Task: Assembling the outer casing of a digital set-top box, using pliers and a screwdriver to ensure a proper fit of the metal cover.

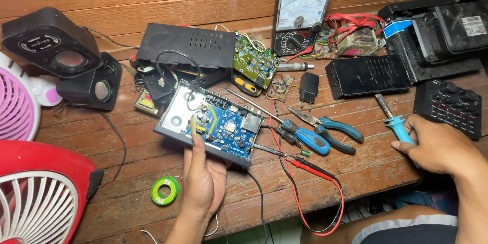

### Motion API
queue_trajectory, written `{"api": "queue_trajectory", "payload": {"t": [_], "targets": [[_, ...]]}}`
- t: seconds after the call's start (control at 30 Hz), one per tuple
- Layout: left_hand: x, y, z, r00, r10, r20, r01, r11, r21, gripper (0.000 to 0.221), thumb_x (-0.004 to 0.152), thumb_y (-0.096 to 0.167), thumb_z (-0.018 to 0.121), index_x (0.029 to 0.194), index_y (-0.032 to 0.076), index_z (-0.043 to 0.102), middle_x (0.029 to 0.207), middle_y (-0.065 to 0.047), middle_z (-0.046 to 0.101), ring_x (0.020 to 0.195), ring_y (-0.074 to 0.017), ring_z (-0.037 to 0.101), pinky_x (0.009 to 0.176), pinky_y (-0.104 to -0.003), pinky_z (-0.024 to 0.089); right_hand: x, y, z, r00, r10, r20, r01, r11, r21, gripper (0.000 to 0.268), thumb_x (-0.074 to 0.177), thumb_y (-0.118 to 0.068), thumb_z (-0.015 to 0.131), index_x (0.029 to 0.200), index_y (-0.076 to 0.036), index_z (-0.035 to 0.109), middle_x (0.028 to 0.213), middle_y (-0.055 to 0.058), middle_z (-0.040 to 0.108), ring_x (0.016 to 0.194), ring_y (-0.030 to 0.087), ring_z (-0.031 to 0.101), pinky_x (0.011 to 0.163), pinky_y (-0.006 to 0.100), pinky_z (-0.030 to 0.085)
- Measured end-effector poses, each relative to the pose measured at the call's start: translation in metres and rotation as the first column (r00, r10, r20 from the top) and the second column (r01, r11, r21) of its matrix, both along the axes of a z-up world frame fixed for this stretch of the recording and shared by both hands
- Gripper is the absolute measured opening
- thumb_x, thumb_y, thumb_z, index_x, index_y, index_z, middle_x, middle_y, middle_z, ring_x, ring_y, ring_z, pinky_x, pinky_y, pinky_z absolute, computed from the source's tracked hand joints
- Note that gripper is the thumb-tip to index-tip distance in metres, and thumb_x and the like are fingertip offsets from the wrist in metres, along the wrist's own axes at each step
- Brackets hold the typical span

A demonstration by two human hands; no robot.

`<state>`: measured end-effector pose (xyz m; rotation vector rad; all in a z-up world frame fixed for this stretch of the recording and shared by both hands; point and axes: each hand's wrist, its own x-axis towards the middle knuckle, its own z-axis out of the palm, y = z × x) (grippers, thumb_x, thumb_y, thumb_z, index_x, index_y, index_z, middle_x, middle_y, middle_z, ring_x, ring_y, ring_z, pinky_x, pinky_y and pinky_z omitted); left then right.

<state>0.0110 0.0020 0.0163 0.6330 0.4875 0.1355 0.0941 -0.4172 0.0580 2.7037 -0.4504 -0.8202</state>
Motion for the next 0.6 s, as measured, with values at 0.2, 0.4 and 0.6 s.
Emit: {"api": "queue_trajectory", "payload": {"t": [0.2,0.4,0.6], "targets": [[-0.001,0.000,0.003,1.000,-0.025,0.010,0.025,1.000,0.018,0.072,0.092,0.037,0.053,0.160,0.023,0.032,0.162,-0.007,0.046,0.136,-0.0232,0.053,0.100,-0.048,0.054,0.004,-0.005,-0.006,0.995,-0.058,0.076,0.054,0.997,0.054,0.049,0.086,-0.058,0.072,0.120,-0.023,0.064,0.109,-0.005,0.082,0.102,0.026,0.078,0.084,0.039,0.055],[0.000,-0.001,-0.003,0.999,0.008,0.036,-0.007,1.000,-0.018,0.069,0.094,0.033,0.052,0.159,0.019,0.033,0.162,-0.009,0.045,0.137,-0.0253,0.053,0.105,-0.050,0.051,-0.004,-0.017,-0.010,0.947,-0.037,0.318,0.034,0.999,0.014,0.071,0.075,-0.075,0.074,0.122,-0.022,0.067,0.096,-0.008,0.080,0.099,0.020,0.079,0.088,0.038,0.057],[-0.002,-0.001,-0.006,0.991,-0.001,0.134,0.009,0.998,-0.059,0.070,0.096,0.030,0.054,0.160,0.011,0.031,0.156,-0.015,0.050,0.133,-0.0270,0.055,0.104,-0.047,0.052,-0.031,-0.016,-0.028,0.694,0.027,0.720,-0.295,0.922,0.250,0.044,0.086,-0.040,0.087,0.109,-0.006,0.070,0.079,0.004,0.067,0.079,0.020,0.065,0.083,0.036,0.052]]}}
